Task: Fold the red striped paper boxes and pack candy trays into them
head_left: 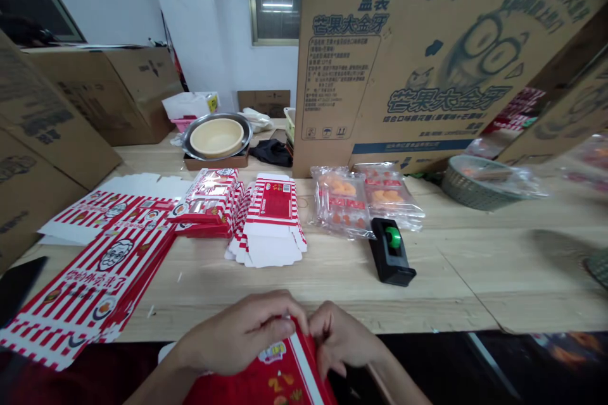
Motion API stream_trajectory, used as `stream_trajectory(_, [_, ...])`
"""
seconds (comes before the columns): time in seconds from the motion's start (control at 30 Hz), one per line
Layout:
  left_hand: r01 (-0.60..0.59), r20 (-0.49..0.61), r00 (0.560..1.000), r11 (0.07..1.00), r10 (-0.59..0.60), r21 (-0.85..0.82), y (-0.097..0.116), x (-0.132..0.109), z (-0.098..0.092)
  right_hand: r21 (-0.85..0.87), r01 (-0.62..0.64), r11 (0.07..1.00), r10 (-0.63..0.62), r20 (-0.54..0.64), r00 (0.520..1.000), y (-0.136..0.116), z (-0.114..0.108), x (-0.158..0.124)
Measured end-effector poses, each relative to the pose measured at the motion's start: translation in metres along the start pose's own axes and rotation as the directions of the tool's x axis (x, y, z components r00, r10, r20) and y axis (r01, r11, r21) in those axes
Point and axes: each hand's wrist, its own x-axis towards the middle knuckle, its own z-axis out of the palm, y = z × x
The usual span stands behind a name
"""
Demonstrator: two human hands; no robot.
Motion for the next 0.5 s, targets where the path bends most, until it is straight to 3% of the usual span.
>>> stream_trajectory(0.1, [-0.027,-0.006,1.000,1.000,0.027,-0.002,0.003,-0.002,-0.002,0.012,0.035,0.999,-0.035,-0.059,0.998,-0.001,0.004,-0.006])
stream_trajectory(0.17, [-0.077,-0.174,0.982,0.997,0.073,-0.013,0.003,-0.005,-0.006,-0.051,0.127,0.991,-0.134,-0.171,0.976,-0.008,-0.004,-0.010])
stream_trajectory(0.2, [-0.125,-0.318,0.941,0.992,0.116,-0.009,0.003,-0.008,-0.010,-0.112,0.184,0.977,-0.209,-0.281,0.937,-0.012,-0.010,-0.011])
stream_trajectory(0.27, [-0.258,-0.585,0.773,0.964,0.245,0.063,0.005,-0.015,-0.017,-0.193,0.257,0.947,-0.320,-0.498,0.806,-0.018,-0.025,-0.014])
stream_trajectory(0.3, [-0.310,-0.640,0.700,0.942,0.319,0.130,0.007,-0.019,-0.020,-0.165,0.278,0.946,-0.322,-0.555,0.767,-0.020,-0.032,-0.015])
stream_trajectory(0.33, [-0.338,-0.630,0.674,0.919,0.386,0.202,0.008,-0.023,-0.021,-0.083,0.299,0.951,-0.292,-0.565,0.772,-0.021,-0.038,-0.015])
stream_trajectory(0.4, [-0.339,-0.476,0.744,0.879,0.469,0.335,0.010,-0.030,-0.020,0.124,0.324,0.938,-0.225,-0.494,0.840,-0.019,-0.045,-0.016])
stream_trajectory(0.43, [-0.324,-0.393,0.787,0.861,0.476,0.393,0.009,-0.033,-0.017,0.172,0.325,0.930,-0.207,-0.485,0.850,-0.017,-0.046,-0.015])
stream_trajectory(0.47, [-0.309,-0.332,0.814,0.840,0.476,0.446,0.007,-0.036,-0.014,0.162,0.316,0.935,-0.189,-0.526,0.829,-0.014,-0.046,-0.014])
stream_trajectory(0.5, [-0.302,-0.305,0.816,0.811,0.491,0.500,0.003,-0.039,-0.009,0.107,0.292,0.950,-0.170,-0.606,0.777,-0.010,-0.046,-0.012])
